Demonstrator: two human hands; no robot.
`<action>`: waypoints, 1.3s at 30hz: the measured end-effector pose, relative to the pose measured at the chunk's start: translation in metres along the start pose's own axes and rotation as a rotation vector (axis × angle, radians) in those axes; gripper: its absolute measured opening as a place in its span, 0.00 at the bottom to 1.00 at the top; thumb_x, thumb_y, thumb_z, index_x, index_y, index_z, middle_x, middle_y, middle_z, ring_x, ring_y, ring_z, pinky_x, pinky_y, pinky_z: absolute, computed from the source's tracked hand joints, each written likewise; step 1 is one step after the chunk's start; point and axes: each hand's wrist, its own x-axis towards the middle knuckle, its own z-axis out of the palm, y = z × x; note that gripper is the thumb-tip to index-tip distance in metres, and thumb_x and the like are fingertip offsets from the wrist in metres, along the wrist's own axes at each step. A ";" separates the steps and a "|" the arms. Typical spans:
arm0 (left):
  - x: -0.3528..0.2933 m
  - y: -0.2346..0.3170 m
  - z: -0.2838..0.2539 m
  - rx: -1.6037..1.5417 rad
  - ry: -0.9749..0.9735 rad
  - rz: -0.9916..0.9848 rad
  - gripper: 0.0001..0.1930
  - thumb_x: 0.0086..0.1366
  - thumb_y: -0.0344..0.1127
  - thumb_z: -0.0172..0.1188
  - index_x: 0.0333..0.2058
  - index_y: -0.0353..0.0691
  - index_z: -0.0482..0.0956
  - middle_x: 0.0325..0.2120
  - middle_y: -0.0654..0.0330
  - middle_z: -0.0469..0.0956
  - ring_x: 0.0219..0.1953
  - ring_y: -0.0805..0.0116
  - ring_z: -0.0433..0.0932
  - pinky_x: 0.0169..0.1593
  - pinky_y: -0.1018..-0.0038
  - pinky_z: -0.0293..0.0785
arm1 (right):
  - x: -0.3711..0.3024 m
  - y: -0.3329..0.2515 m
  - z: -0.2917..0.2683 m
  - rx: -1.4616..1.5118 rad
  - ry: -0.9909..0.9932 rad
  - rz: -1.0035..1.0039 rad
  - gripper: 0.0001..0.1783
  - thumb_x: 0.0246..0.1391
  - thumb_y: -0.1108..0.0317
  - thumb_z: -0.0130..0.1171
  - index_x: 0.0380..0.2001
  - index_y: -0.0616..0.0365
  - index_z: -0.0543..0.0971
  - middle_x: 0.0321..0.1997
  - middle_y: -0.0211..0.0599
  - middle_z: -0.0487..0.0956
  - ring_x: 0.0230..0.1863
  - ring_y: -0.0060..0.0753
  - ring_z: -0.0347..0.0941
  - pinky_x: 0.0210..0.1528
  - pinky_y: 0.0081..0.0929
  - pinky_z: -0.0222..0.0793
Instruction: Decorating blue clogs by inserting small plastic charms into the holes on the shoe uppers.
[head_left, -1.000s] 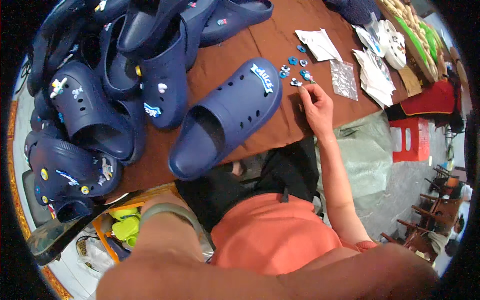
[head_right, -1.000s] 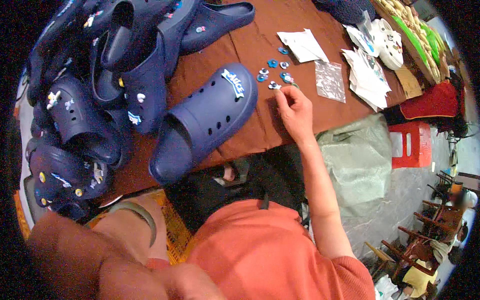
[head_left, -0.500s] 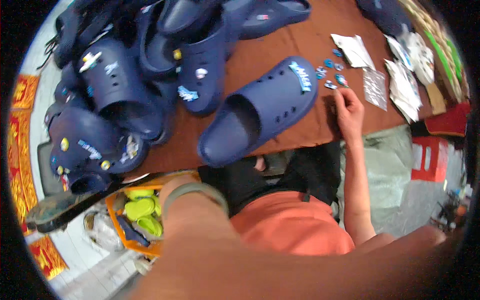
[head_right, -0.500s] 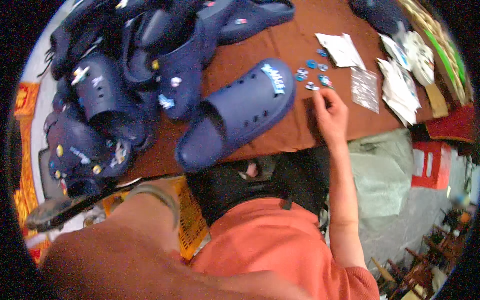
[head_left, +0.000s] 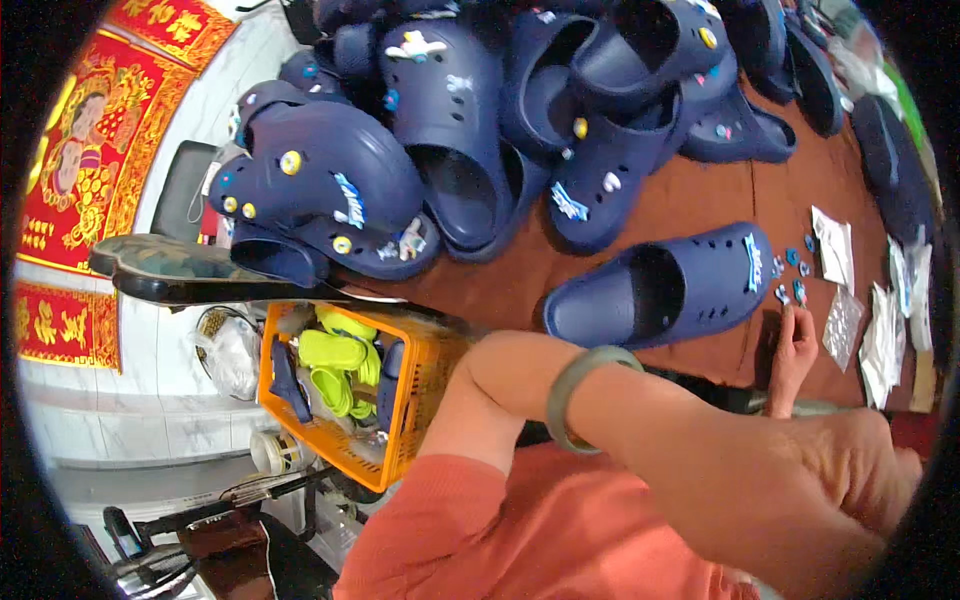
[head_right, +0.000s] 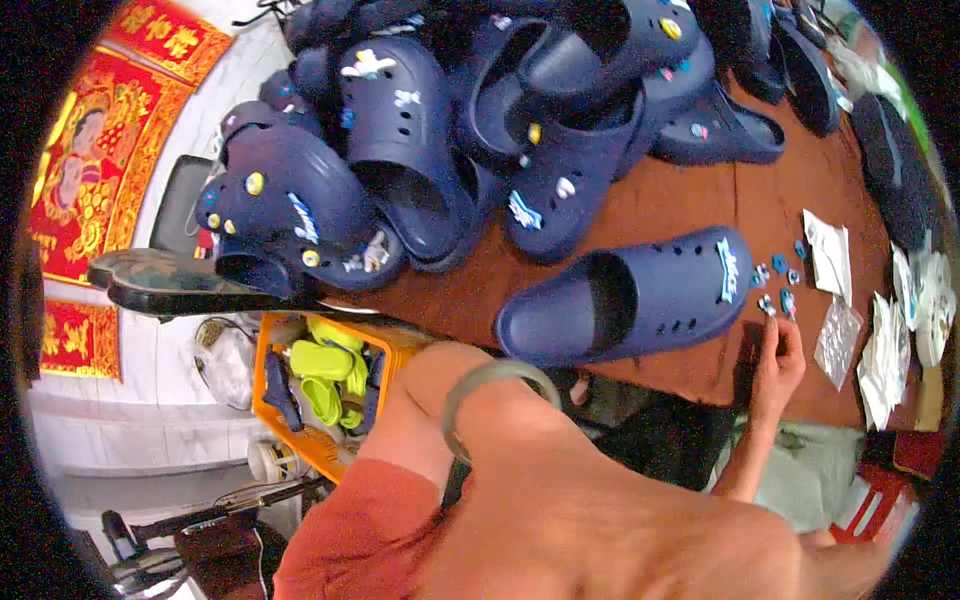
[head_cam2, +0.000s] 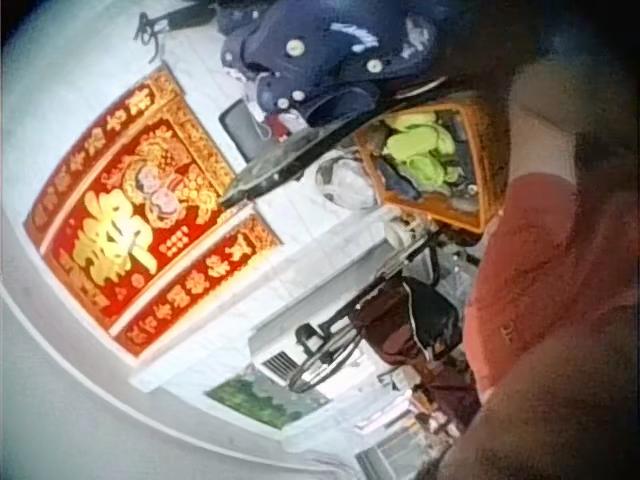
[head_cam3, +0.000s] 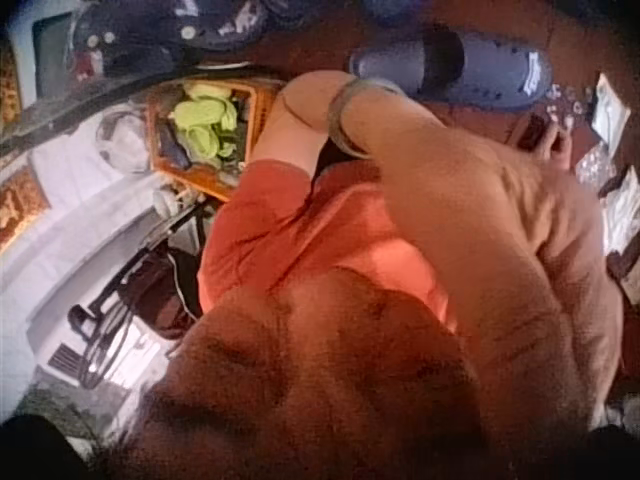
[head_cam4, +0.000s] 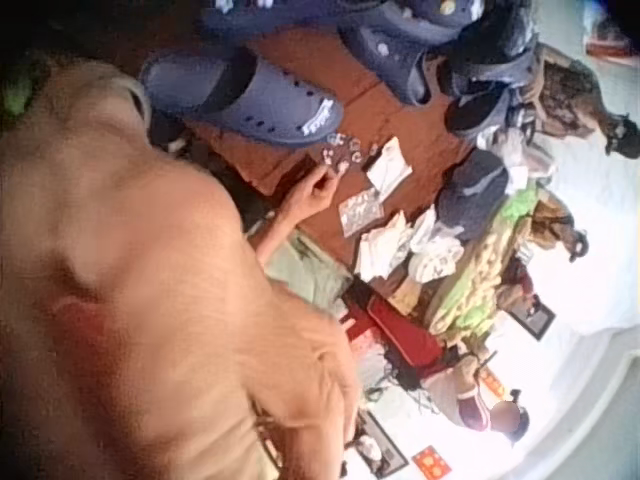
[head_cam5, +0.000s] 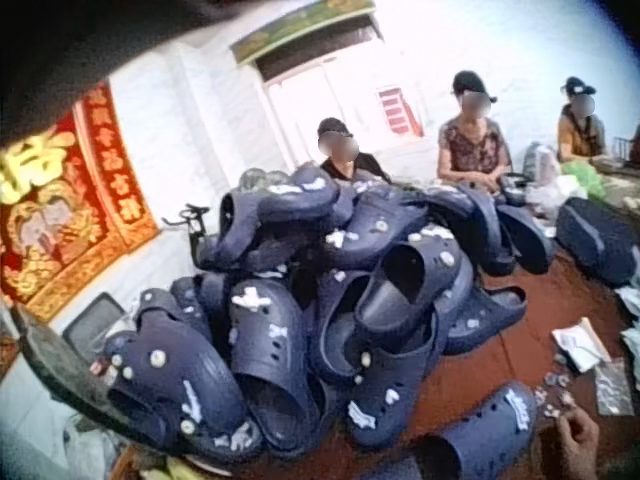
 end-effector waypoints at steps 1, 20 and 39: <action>-0.001 0.007 -0.004 -0.007 -0.017 -0.002 0.14 0.64 0.43 0.57 0.37 0.36 0.78 0.43 0.53 0.76 0.46 0.53 0.73 0.47 0.62 0.68 | 0.000 0.002 -0.004 -0.017 0.017 -0.024 0.10 0.61 0.67 0.53 0.29 0.61 0.74 0.25 0.21 0.71 0.27 0.12 0.63 0.29 0.12 0.60; -0.123 -0.077 -0.066 -0.260 1.022 0.013 0.15 0.71 0.41 0.44 0.25 0.43 0.69 0.26 0.61 0.69 0.33 0.64 0.69 0.40 0.68 0.66 | 0.018 0.006 -0.046 0.115 0.434 -0.088 0.09 0.59 0.66 0.55 0.33 0.62 0.77 0.23 0.26 0.71 0.25 0.16 0.66 0.29 0.17 0.63; -0.023 -0.141 -0.085 -0.669 0.862 -0.350 0.22 0.67 0.43 0.51 0.52 0.32 0.70 0.49 0.52 0.75 0.50 0.60 0.75 0.56 0.64 0.69 | 0.015 0.011 -0.041 -0.219 0.078 0.016 0.15 0.45 0.72 0.67 0.38 0.59 0.76 0.28 0.26 0.77 0.28 0.13 0.70 0.29 0.17 0.67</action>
